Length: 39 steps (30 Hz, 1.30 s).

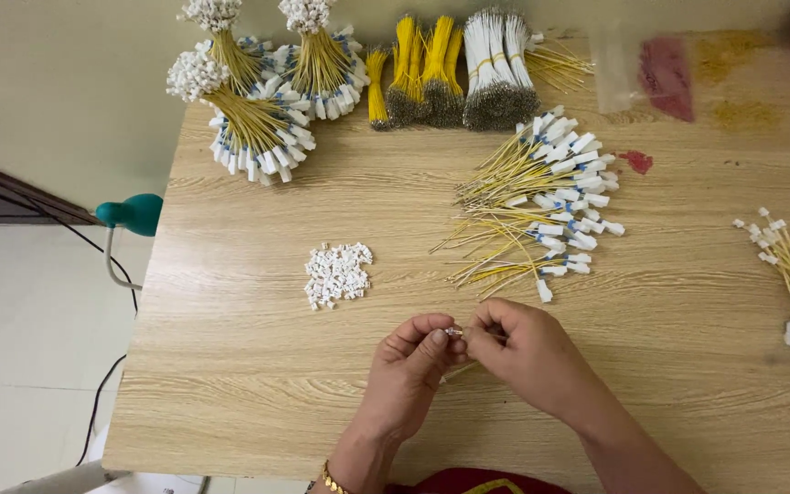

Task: The person repeatedly picks small white foam pieces and inserts them onto the ends of thin yellow sticks. The assembled swabs are placed into a growing pile on the table. Bundles of finished swabs and loose sticks are visible nearby.

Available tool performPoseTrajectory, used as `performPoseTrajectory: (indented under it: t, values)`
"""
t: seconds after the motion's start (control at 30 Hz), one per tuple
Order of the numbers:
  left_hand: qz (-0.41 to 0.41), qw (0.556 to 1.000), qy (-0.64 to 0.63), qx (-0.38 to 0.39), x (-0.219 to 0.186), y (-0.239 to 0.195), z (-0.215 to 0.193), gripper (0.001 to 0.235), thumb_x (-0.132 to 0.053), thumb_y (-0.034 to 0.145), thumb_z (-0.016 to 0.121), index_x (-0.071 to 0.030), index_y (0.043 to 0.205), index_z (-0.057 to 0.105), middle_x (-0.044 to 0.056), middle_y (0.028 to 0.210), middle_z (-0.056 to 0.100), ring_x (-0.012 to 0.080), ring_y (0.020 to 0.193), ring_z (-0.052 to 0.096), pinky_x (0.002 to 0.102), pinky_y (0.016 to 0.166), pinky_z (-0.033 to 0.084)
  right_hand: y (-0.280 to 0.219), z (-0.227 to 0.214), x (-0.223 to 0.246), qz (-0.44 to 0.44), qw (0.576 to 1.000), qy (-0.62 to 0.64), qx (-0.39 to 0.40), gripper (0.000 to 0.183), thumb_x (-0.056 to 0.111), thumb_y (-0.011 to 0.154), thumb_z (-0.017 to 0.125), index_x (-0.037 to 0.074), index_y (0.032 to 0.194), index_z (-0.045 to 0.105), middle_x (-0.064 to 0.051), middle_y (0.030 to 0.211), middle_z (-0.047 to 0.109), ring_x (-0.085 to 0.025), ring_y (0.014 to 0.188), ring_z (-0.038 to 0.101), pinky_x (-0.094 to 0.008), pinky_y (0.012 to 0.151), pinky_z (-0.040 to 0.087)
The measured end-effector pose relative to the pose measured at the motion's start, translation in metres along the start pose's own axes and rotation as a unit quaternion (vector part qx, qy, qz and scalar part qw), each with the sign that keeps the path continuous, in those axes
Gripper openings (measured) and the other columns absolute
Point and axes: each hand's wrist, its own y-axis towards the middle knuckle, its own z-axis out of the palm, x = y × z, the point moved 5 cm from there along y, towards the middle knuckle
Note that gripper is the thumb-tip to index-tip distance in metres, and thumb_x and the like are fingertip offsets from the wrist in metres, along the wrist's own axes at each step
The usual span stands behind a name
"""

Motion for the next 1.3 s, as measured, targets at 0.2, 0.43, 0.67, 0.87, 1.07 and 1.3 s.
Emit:
performPoseTrajectory:
  t: [0.2,0.43,0.67,0.87,1.07,1.3]
  values:
    - [0.017,0.999,0.052,0.000,0.002,-0.001,-0.006,0.016,-0.003,0.099,0.063,0.002,0.113,0.068,0.012,0.103,0.074,0.0202,0.095,0.071,0.034,0.090,0.059,-0.005,-0.003,0.006,-0.011,0.995,-0.096,-0.027,0.013,0.015,0.084,0.073,0.002,0.083,0.070,-0.009,0.066,0.066,-0.013,0.061,0.059,-0.031,0.056,0.052]
    - [0.041,0.990,0.138,-0.003,-0.002,-0.002,-0.004,0.015,-0.004,0.098,0.065,0.002,0.110,0.072,0.011,0.100,0.076,0.0187,0.093,0.072,0.034,0.089,0.060,-0.008,-0.004,0.018,-0.071,0.990,-0.106,-0.057,0.012,0.014,0.081,0.073,0.003,0.084,0.070,-0.003,0.069,0.073,-0.009,0.062,0.068,-0.028,0.057,0.055]
    - [0.055,0.992,0.111,-0.005,0.000,0.002,-0.003,0.015,-0.004,0.097,0.065,0.001,0.110,0.072,0.011,0.098,0.076,0.0188,0.090,0.073,0.033,0.086,0.060,0.000,-0.001,-0.002,-0.015,1.000,-0.003,-0.003,0.014,0.014,0.089,0.070,0.001,0.085,0.070,-0.001,0.069,0.066,-0.007,0.063,0.056,-0.028,0.055,0.049]
    - [0.081,0.979,0.182,-0.032,0.000,0.004,-0.005,0.014,-0.001,0.096,0.066,0.002,0.108,0.073,0.010,0.097,0.077,0.0169,0.089,0.072,0.032,0.084,0.060,0.003,0.002,-0.007,-0.031,0.999,-0.006,-0.001,0.014,0.015,0.091,0.068,0.002,0.085,0.069,0.000,0.071,0.069,-0.005,0.065,0.060,-0.025,0.058,0.052]
    - [0.111,0.965,0.235,-0.013,-0.003,0.007,0.002,0.013,0.000,0.097,0.065,0.002,0.107,0.073,0.007,0.095,0.075,0.0134,0.087,0.069,0.029,0.082,0.058,0.006,0.002,-0.018,-0.035,0.999,-0.003,0.005,0.015,0.016,0.092,0.068,0.001,0.088,0.068,-0.002,0.074,0.068,-0.008,0.066,0.057,-0.028,0.057,0.049]
    - [0.135,0.870,0.470,-0.067,-0.016,0.005,0.015,0.013,-0.004,0.092,0.070,-0.003,0.102,0.077,0.003,0.090,0.075,0.0130,0.082,0.071,0.027,0.077,0.059,0.006,-0.029,-0.028,-0.074,0.973,-0.201,-0.087,0.021,0.025,0.091,0.070,0.005,0.099,0.072,-0.005,0.083,0.071,-0.016,0.073,0.069,-0.033,0.069,0.055]
